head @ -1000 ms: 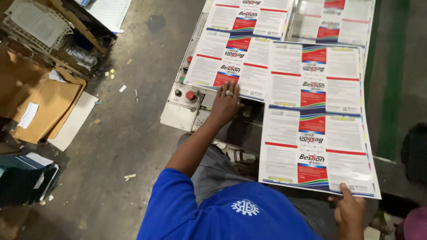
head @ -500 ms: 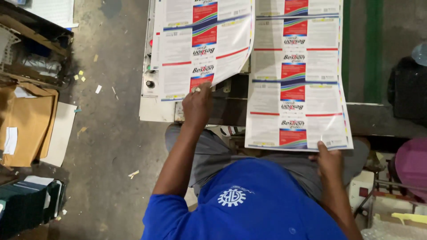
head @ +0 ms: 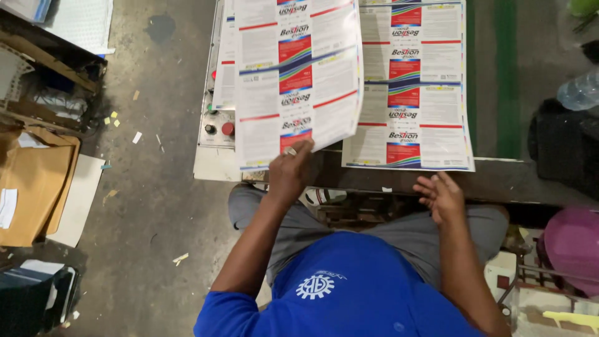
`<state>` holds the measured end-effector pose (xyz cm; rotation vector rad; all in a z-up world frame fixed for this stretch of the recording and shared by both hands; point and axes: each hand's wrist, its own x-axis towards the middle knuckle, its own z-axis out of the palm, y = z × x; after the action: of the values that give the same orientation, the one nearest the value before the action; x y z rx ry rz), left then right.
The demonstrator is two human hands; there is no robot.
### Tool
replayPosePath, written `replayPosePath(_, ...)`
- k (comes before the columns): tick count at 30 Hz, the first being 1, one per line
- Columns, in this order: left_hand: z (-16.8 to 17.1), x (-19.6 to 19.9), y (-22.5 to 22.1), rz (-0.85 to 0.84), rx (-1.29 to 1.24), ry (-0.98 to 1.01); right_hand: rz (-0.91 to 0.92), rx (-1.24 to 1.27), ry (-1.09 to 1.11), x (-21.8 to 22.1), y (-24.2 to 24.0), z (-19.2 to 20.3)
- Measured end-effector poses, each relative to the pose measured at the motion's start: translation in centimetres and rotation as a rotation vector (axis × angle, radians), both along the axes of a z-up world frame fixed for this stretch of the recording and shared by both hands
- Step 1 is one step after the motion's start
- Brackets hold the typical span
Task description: Manually inspecting and sorting printed product labels from a stack on a production line.
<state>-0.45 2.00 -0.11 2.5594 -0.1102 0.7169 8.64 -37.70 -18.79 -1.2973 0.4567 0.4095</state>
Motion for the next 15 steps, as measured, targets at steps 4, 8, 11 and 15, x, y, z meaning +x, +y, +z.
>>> replayPosePath(4,-0.5,0.2,-2.6,-0.089,-0.018,-0.077,0.045,-0.146,-0.067,1.2,1.6,-0.3)
replayPosePath(8,-1.2,0.7,-3.6,-0.083,-0.069,-0.028,0.294,-1.02,-0.768,5.3,5.0,3.3)
replayPosePath(11,-1.0,0.4,-3.9,-0.056,-0.066,-0.062,0.488,-1.265,-0.791,9.2,6.2,1.9)
replayPosePath(15,-1.9,-0.4,-2.9,0.031,-0.045,-0.022,0.683,-1.283,-0.548,11.3,6.4,-0.9)
